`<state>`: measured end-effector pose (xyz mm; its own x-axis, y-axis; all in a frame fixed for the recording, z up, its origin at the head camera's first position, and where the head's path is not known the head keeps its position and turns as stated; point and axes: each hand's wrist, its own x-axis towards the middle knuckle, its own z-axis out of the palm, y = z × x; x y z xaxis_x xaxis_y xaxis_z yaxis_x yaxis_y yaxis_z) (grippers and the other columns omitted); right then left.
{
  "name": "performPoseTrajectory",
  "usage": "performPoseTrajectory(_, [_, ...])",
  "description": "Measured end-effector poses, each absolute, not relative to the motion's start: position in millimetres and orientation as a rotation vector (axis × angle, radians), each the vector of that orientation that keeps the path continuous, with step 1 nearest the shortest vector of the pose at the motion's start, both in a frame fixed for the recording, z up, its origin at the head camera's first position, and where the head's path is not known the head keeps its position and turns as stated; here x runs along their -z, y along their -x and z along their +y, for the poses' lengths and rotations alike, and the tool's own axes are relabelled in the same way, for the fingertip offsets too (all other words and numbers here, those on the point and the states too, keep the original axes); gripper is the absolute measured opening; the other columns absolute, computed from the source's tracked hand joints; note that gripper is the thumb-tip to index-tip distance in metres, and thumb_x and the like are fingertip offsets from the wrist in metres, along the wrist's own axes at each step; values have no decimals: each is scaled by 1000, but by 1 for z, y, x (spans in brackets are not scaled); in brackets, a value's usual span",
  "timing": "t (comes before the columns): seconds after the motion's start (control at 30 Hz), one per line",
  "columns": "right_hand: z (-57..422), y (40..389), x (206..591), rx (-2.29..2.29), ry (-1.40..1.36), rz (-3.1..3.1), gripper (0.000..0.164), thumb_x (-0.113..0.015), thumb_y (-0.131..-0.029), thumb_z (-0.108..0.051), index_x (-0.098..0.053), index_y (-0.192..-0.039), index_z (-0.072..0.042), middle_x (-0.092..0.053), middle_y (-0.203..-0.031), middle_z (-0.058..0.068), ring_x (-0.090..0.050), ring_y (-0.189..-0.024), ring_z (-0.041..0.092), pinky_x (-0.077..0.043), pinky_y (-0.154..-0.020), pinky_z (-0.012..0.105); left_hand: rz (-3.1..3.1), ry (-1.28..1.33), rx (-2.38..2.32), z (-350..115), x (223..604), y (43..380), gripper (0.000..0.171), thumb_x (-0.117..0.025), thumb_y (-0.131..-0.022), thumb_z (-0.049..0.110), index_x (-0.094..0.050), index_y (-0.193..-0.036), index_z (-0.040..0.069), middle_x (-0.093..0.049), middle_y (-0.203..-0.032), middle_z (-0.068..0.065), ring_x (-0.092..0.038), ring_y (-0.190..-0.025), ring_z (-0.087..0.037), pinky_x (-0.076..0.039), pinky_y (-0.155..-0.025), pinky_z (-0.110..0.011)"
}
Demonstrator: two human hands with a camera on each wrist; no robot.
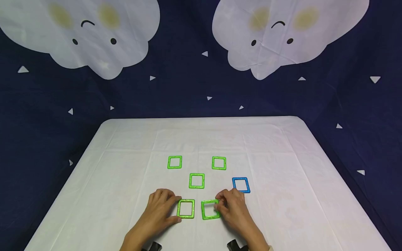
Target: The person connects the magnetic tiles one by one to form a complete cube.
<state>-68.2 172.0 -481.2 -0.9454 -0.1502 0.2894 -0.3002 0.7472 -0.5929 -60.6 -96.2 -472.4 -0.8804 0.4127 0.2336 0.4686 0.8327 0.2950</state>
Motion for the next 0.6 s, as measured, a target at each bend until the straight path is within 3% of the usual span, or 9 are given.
performPoseTrajectory(0.6, [172,68,468,-1159,-243,-2725,25,-80,-71,-11,-60,-81,-24,-51,-77,-16,-43,-79,5,-35,-70,23,-2878,728,504,-87,472,60,56,-79,-65,46,-65,-111,17,-53,-104,1,-43,-106,-20,-34,-93,-45])
